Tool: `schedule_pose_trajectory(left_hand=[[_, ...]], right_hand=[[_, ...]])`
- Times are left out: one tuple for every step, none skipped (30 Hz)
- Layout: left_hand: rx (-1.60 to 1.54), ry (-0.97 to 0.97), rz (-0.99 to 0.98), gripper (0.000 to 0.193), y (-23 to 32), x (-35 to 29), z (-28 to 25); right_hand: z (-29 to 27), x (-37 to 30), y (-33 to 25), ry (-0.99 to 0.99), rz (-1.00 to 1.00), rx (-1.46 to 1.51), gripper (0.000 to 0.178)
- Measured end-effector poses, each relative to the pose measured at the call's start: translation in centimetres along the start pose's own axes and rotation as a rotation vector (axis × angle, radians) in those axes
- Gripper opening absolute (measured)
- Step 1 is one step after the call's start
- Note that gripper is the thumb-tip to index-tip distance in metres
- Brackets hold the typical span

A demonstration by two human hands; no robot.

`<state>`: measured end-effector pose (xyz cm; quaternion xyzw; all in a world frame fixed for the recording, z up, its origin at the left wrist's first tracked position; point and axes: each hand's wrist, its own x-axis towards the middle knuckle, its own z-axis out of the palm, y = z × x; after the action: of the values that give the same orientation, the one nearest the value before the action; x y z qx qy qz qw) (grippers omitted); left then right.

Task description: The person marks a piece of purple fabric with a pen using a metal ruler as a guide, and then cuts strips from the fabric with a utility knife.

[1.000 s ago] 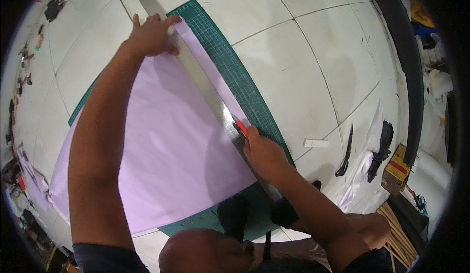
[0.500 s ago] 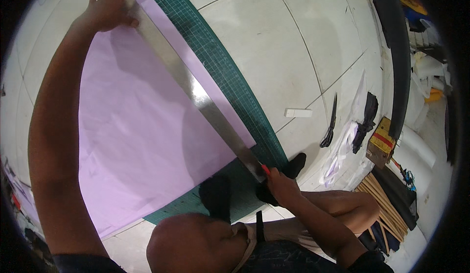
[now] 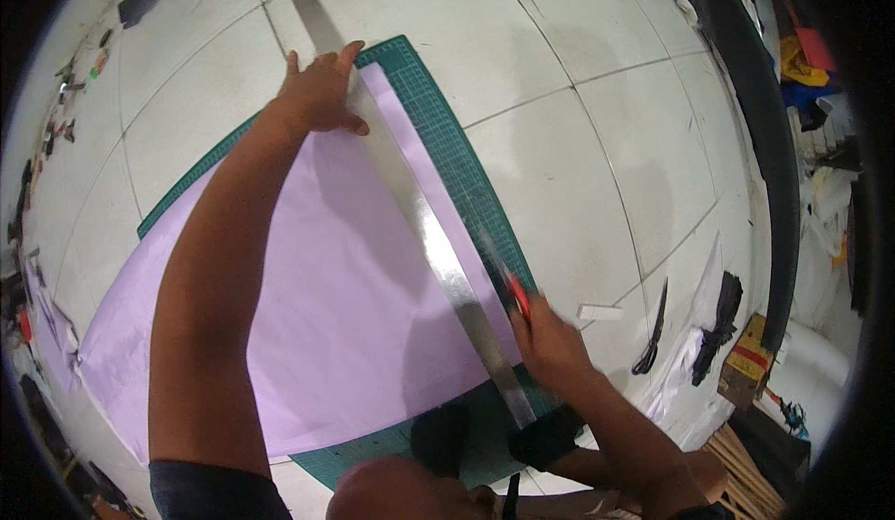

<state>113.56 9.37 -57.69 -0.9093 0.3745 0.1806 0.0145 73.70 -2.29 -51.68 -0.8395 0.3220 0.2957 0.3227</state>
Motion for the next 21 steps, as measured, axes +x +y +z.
schedule_pose_trajectory(left_hand=[[0.004, 0.001, -0.016, 0.123, -0.3, -0.3, 0.0], [0.001, 0.004, -0.024, 0.125, -0.6, -0.4, 0.1], [-0.025, 0.025, -0.021, 0.126, -0.6, -0.3, 0.4], [-0.047, 0.043, -0.015, 0.126, -0.5, -0.3, 0.6], [-0.064, 0.057, -0.014, 0.126, -0.5, -0.4, 0.8], [-0.058, 0.049, -0.02, 0.127, -0.7, -0.6, 0.7], [-0.056, 0.042, -0.021, 0.127, -0.6, -0.7, 0.5], [-0.051, 0.035, -0.026, 0.127, -0.6, -0.8, 0.4], [-0.042, 0.043, -0.03, 0.128, -0.8, -0.8, 0.3], [-0.037, 0.051, -0.029, 0.128, -0.8, -0.8, 0.4], [-0.033, 0.06, -0.028, 0.129, -0.7, -0.7, 0.5], [-0.032, 0.066, -0.027, 0.129, -0.7, -0.7, 0.6], [-0.032, 0.073, -0.024, 0.129, -0.6, -0.6, 0.7], [-0.032, 0.08, -0.022, 0.129, -0.6, -0.5, 0.8], [-0.027, 0.082, -0.017, 0.128, -0.7, -0.6, 0.8], [-0.022, 0.085, -0.012, 0.126, -0.8, -0.5, 0.8], [-0.017, 0.088, -0.006, 0.125, -0.8, -0.5, 0.9], [-0.009, 0.075, -0.001, 0.123, -0.7, -0.5, 0.7], [-0.002, 0.062, 0.003, 0.12, -0.5, -0.4, 0.5], [0.006, 0.049, 0.008, 0.118, -0.4, -0.4, 0.4], [0.014, 0.044, 0.019, 0.115, -0.4, -0.4, 0.3]], right_hand=[[0.0, 3.6, -2.5, 0.096, -0.081, 0.051, 0.025], [0.1, 6.9, -4.2, 0.176, -0.213, 0.066, 0.026], [-0.9, 9.5, -6.9, 0.173, -0.198, 0.1, 0.025], [-1.4, 11.9, -9.1, 0.2, -0.248, 0.127, 0.025], [-1.6, 14.1, -11.1, 0.222, -0.3, 0.158, 0.025], [-1.8, 15.7, -13.3, 0.236, -0.316, 0.142, 0.026], [-2.2, 16.6, -15.2, 0.252, -0.328, 0.123, 0.027], [-2.6, 17.3, -16.8, 0.255, -0.331, 0.111, 0.028], [-2.8, 17.7, -18.3, 0.256, -0.335, 0.098, 0.029], [-3.0, 18.0, -19.0, 0.259, -0.333, 0.082, 0.029], [-3.0, 18.5, -19.3, 0.279, -0.323, 0.078, 0.028], [-2.8, 18.8, -19.6, 0.299, -0.314, 0.074, 0.027], [-2.6, 19.1, -19.6, 0.319, -0.305, 0.07, 0.027], [-2.6, 19.3, -19.5, 0.321, -0.302, 0.062, 0.026], [-2.5, 19.3, -19.5, 0.318, -0.3, 0.054, 0.026], [-2.4, 19.2, -19.5, 0.316, -0.297, 0.047, 0.025], [-2.3, 19.3, -19.6, 0.312, -0.303, 0.029, 0.025], [-2.4, 19.4, -19.6, 0.312, -0.308, 0.011, 0.025], [-2.5, 19.5, -19.6, 0.311, -0.312, -0.007, 0.025], [-2.5, 19.6, -19.6, 0.31, -0.312, -0.006, 0.025], [-2.5, 19.6, -19.6, 0.309, -0.313, -0.003, 0.025]])
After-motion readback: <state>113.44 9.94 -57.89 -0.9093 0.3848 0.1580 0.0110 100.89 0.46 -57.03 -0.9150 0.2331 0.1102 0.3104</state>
